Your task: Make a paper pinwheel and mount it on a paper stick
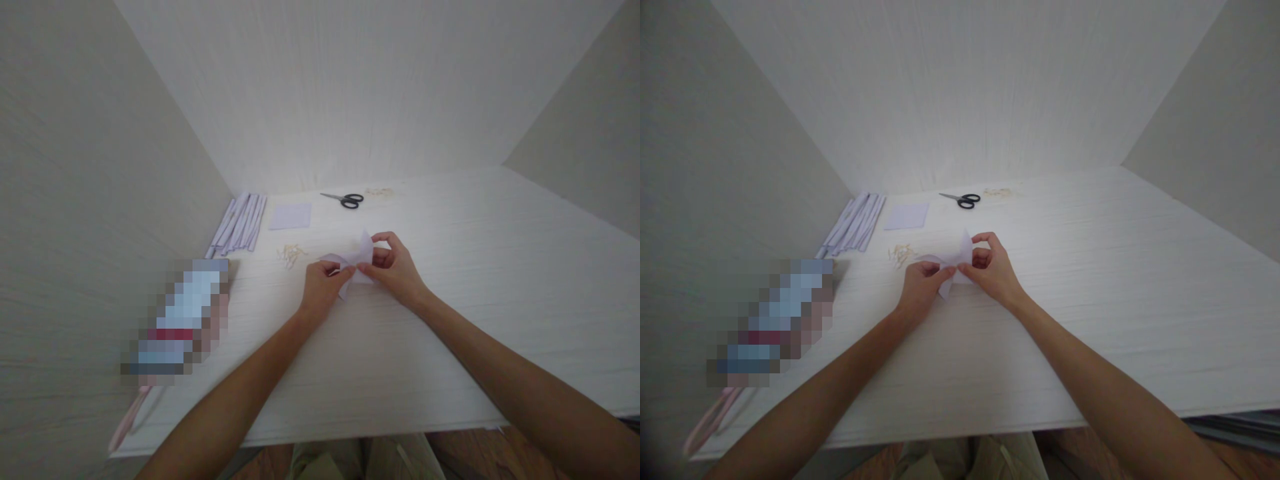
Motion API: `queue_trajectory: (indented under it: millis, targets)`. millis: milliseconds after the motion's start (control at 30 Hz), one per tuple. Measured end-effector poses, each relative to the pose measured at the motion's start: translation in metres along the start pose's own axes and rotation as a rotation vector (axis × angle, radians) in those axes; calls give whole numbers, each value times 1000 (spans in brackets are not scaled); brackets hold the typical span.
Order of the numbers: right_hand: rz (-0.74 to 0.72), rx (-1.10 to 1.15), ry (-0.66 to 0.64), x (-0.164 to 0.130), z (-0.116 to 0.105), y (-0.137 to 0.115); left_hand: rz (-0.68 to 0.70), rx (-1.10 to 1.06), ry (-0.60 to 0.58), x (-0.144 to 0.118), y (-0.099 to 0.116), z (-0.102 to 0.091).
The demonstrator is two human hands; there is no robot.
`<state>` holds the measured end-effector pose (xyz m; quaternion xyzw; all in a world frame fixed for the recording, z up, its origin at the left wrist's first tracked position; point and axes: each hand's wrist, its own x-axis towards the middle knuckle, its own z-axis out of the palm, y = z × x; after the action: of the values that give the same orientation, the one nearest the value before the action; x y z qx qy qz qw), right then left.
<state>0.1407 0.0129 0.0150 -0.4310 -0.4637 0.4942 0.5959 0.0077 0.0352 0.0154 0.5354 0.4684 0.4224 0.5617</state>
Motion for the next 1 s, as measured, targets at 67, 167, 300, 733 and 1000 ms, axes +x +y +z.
queue_trajectory:
  millis: [67, 167, 300, 733, 1000]
  targets:
    - [5, -5, 5, 0, 0, 0, 2, 1, -3, -1, 2, 0]
    - [7, -18, 11, 0, 0, -1, 12, -11, -7, -1, 2, 0]
    - [8, -10, 14, 0, 0, 0, 28, -26, -14, -1, 2, 1]
    - [-120, 7, 185, 3, -4, -3, -74, -281, -46, 15, -7, 4]
    - [-56, 160, 365, 8, -15, -6, -201, -538, -313, 6, 4, 9]
